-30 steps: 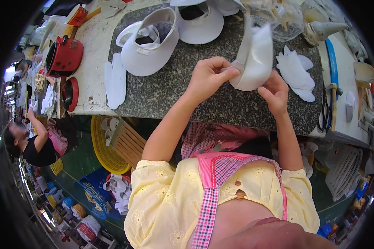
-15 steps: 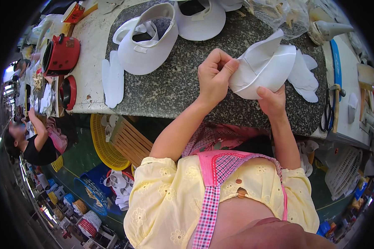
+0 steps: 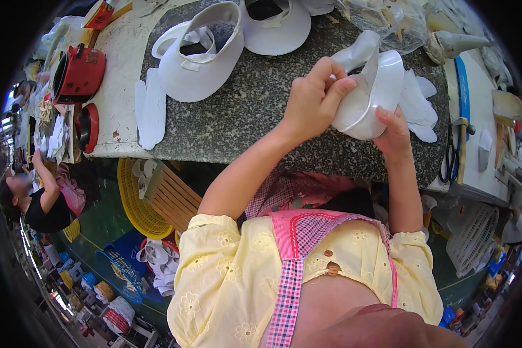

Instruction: The person assembles shoe uppers by hand, inserting stiffener and lining pieces into the shoe collars, folding over the edges, and pressing the components together on the work table.

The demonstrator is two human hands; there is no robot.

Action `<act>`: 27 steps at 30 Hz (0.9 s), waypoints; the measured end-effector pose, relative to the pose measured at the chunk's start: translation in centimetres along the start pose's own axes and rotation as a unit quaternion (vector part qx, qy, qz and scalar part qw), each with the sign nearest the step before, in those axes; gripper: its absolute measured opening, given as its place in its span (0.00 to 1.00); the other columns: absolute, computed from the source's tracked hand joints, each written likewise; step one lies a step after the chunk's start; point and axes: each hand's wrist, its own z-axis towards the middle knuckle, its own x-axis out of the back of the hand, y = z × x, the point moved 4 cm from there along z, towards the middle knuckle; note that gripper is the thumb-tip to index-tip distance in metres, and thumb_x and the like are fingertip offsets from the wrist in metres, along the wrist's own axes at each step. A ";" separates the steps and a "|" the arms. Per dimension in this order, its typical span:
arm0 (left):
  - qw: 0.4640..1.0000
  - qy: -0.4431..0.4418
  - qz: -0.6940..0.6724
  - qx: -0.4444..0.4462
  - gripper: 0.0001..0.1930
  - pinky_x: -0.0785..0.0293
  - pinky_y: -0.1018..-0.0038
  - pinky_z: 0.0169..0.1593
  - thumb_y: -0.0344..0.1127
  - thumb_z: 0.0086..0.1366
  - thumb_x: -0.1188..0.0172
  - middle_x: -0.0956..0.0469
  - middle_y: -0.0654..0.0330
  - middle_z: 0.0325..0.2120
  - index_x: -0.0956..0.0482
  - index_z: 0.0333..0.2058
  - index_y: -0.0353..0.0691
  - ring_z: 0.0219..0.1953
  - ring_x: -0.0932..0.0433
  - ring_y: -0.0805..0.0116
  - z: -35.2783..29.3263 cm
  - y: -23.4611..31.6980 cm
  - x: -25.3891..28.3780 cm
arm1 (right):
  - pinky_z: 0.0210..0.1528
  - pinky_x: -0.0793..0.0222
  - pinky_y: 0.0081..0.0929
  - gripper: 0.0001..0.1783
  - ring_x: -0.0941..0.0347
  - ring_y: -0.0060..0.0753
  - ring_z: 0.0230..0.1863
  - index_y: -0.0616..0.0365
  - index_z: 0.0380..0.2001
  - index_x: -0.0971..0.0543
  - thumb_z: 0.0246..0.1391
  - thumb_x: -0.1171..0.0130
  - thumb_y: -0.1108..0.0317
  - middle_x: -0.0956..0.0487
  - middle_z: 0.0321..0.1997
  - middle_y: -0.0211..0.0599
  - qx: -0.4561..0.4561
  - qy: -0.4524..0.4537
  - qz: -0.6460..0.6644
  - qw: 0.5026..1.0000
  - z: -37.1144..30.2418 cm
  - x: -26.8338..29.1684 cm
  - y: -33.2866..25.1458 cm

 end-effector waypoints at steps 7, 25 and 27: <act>0.937 -0.192 -0.272 0.108 0.12 0.35 0.82 0.35 0.32 0.56 0.43 0.26 0.65 0.25 0.28 0.39 0.35 0.29 0.29 0.80 2.6 0.6 -0.6 | 0.63 0.56 0.41 0.45 0.48 0.44 0.61 0.69 0.56 0.50 0.44 0.43 0.52 0.44 0.59 0.49 0.131 0.021 0.170 0.976 0.3 0.2 -3.1; 0.950 -0.175 -0.209 0.152 0.13 0.35 0.84 0.31 0.37 0.54 0.41 0.26 0.65 0.26 0.26 0.35 0.34 0.26 0.31 0.81 4.9 1.8 -0.4 | 0.60 0.50 0.43 0.24 0.39 0.44 0.56 0.70 0.51 0.40 0.55 0.55 0.64 0.36 0.54 0.52 0.112 -0.112 0.351 0.923 -0.8 -2.2 -5.5; 0.955 -0.223 -0.114 0.158 0.17 0.34 0.83 0.31 0.40 0.53 0.39 0.25 0.65 0.26 0.25 0.36 0.34 0.26 0.31 0.81 3.5 2.0 -0.5 | 0.60 0.51 0.42 0.27 0.40 0.44 0.56 0.69 0.52 0.42 0.54 0.53 0.61 0.37 0.54 0.51 0.127 -0.066 0.280 0.949 -0.6 -2.4 -5.7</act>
